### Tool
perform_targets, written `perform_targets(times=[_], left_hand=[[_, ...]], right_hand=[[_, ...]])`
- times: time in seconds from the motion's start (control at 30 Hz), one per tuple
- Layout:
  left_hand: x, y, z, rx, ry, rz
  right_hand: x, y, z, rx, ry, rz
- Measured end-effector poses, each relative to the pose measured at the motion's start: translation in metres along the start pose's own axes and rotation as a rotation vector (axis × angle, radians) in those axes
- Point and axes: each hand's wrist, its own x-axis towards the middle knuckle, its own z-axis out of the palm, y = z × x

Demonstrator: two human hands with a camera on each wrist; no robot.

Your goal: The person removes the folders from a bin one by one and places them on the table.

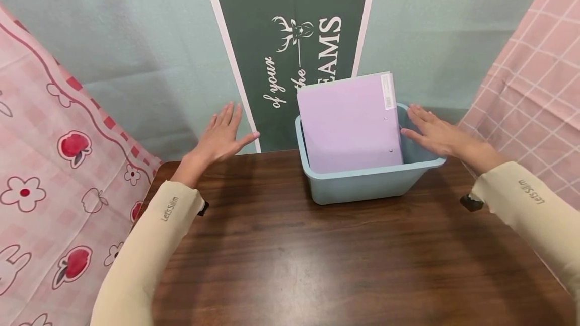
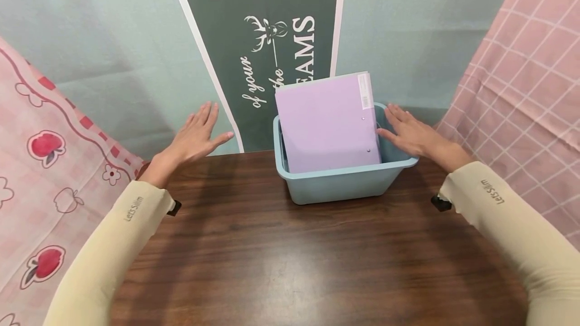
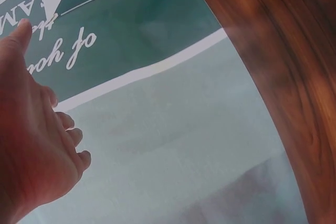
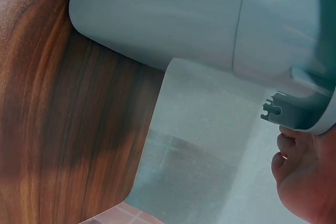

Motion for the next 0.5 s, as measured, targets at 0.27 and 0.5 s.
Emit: perform_targets(times=[0.27, 0.5], left_hand=[[0.010, 0.011, 0.005, -0.003, -0.003, 0.035], [0.020, 0.021, 0.009, -0.001, 0.018, 0.073]], right_hand=[[0.000, 0.001, 0.001, -0.004, 0.010, -0.023], [-0.001, 0.001, 0.002, -0.008, 0.009, -0.033]])
